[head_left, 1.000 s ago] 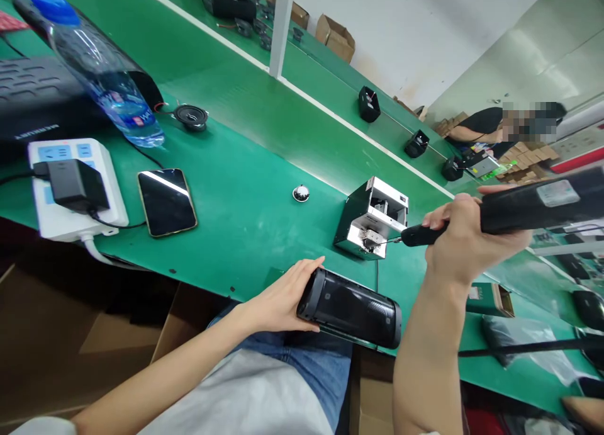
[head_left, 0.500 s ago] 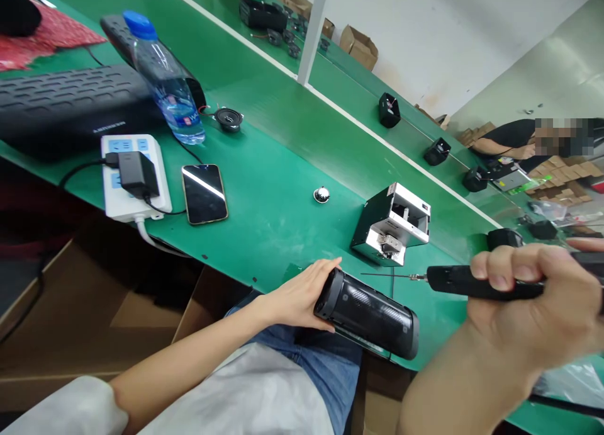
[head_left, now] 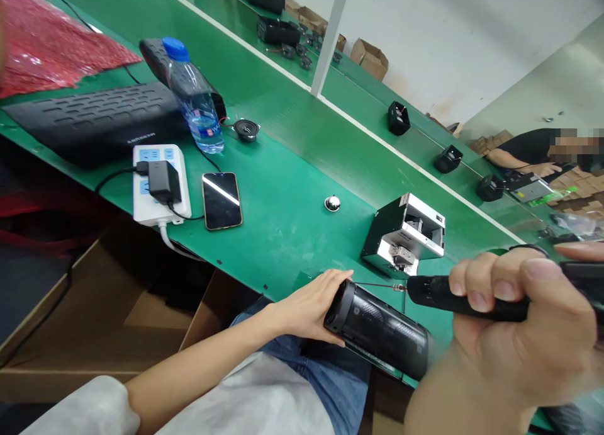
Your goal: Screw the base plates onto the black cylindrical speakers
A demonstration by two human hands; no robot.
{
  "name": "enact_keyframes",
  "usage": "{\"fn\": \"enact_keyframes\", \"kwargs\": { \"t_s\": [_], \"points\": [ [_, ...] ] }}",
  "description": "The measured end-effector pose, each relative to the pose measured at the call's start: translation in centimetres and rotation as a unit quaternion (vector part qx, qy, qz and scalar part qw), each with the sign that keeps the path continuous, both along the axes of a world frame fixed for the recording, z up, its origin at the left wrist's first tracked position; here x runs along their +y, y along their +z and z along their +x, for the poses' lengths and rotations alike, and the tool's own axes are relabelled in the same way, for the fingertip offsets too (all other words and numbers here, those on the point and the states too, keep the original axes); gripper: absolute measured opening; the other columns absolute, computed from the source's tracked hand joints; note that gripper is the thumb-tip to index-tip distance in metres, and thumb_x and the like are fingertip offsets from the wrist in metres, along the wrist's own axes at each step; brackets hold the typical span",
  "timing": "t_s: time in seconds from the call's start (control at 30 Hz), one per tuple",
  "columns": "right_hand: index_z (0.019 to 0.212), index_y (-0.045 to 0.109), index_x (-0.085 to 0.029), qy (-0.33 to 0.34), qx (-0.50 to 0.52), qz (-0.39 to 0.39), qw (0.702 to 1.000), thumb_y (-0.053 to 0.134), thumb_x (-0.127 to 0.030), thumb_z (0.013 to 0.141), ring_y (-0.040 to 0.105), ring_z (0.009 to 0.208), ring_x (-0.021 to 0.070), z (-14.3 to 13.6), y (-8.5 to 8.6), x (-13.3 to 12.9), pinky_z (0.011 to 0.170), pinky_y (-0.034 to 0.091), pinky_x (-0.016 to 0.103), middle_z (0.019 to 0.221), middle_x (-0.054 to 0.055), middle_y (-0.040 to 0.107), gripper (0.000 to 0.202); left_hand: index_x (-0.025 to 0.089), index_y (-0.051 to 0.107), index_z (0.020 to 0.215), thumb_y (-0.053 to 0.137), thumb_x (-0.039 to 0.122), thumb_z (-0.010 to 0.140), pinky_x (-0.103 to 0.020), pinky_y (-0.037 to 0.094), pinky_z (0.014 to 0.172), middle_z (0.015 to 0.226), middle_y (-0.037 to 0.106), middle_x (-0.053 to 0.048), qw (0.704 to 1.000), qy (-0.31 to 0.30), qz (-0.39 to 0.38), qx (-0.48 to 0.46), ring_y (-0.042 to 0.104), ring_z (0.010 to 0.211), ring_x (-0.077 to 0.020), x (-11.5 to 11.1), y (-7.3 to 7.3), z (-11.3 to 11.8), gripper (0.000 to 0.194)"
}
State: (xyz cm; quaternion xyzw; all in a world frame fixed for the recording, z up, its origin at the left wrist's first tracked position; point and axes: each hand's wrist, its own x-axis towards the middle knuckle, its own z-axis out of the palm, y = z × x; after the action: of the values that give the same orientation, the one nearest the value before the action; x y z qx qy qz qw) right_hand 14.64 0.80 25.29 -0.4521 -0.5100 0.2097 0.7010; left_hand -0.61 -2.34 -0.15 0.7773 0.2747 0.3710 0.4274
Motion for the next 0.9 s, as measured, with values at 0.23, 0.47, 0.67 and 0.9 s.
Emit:
{"fn": "enact_keyframes", "kwargs": {
  "t_s": [0.23, 0.47, 0.67, 0.9],
  "points": [
    [0.103, 0.062, -0.023, 0.189, -0.008, 0.005, 0.982, 0.081, -0.008, 0.093, 0.051, 0.045, 0.0113, -1.4, -4.8, 1.0, 0.046, 0.046, 0.027, 0.069, -0.009, 0.061, 0.027, 0.023, 0.032, 0.168, 0.110, 0.065, 0.068, -0.065, 0.052, 0.125, 0.157, 0.056, -0.023, 1.000, 0.005, -0.007, -0.015, 0.061, 0.144, -0.0477, 0.7, -0.9, 0.7, 0.134],
    [0.106, 0.059, -0.024, 0.267, -0.035, 0.014, 0.963, 0.075, -0.006, 0.100, 0.052, 0.047, 0.0100, -1.1, -5.8, 1.1, 0.048, 0.049, 0.024, 0.068, -0.010, 0.058, 0.025, 0.022, 0.040, 0.157, 0.110, 0.069, 0.065, -0.062, 0.055, 0.120, 0.148, 0.060, -0.020, 1.000, 0.002, -0.019, -0.019, 0.063, 0.136, -0.0450, 1.0, -1.1, 0.9, 0.125],
    [0.107, 0.059, -0.023, 0.290, -0.026, 0.018, 0.956, 0.072, -0.003, 0.101, 0.053, 0.048, 0.0092, -0.8, -5.9, 1.7, 0.048, 0.050, 0.022, 0.070, -0.010, 0.058, 0.025, 0.023, 0.041, 0.157, 0.109, 0.066, 0.068, -0.061, 0.056, 0.119, 0.148, 0.060, -0.019, 0.999, 0.005, -0.036, -0.016, 0.064, 0.134, -0.0434, 0.8, -0.8, 0.8, 0.120],
    [0.108, 0.061, -0.024, 0.263, -0.020, 0.006, 0.965, 0.077, -0.010, 0.101, 0.059, 0.049, 0.0105, -0.6, -6.2, 1.1, 0.048, 0.053, 0.025, 0.074, -0.009, 0.064, 0.023, 0.024, 0.038, 0.161, 0.107, 0.054, 0.075, -0.063, 0.053, 0.122, 0.153, 0.058, -0.019, 1.000, 0.006, -0.021, -0.017, 0.061, 0.140, -0.0442, 0.5, -0.1, 0.3, 0.114]
  ]
}}
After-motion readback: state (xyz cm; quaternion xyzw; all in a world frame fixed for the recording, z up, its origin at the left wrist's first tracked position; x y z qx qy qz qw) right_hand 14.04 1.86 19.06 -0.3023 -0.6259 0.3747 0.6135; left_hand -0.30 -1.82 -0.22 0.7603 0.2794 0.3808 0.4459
